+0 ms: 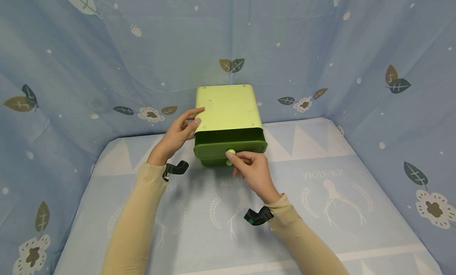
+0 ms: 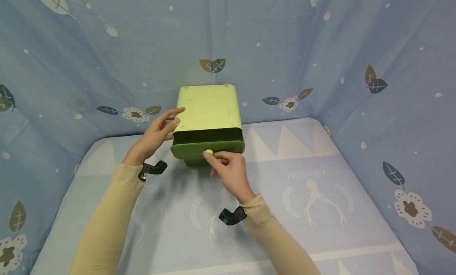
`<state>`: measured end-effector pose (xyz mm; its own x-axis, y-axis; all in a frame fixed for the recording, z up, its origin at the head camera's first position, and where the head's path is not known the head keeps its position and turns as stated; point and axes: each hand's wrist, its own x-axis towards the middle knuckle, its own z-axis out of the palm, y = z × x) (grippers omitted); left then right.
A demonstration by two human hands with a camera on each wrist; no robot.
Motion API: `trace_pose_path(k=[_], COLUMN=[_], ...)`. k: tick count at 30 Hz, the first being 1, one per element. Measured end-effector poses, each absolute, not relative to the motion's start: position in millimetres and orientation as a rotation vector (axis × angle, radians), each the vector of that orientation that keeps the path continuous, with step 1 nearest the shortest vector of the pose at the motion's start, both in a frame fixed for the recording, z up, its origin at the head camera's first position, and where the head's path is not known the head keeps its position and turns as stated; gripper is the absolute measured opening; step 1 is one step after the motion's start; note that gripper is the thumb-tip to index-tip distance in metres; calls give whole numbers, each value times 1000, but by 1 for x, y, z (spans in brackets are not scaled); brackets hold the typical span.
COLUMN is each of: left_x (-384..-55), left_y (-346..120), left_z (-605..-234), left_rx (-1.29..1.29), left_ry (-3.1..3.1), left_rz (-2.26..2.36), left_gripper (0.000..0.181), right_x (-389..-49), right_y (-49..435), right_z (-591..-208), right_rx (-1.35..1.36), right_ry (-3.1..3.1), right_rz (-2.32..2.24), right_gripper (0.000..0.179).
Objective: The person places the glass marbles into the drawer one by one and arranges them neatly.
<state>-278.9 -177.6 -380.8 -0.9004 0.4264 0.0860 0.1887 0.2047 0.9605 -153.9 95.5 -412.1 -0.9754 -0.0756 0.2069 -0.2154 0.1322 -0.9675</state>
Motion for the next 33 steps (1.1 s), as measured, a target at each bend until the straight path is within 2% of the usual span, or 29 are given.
trace_pose_path(k=[12, 33], left_x=[-279, -280], left_y=[-178, -177], left_z=[-382, -382], left_rx=[581, 590], left_ry=[2278, 2280], left_rz=[1772, 1786], left_gripper=[50, 50], right_x=[-174, -194], right_y=[92, 87], right_z=[-414, -411], right_rx=[243, 200], right_ry=[-2221, -2180], right_rz=[2094, 2116], right_gripper=[45, 41])
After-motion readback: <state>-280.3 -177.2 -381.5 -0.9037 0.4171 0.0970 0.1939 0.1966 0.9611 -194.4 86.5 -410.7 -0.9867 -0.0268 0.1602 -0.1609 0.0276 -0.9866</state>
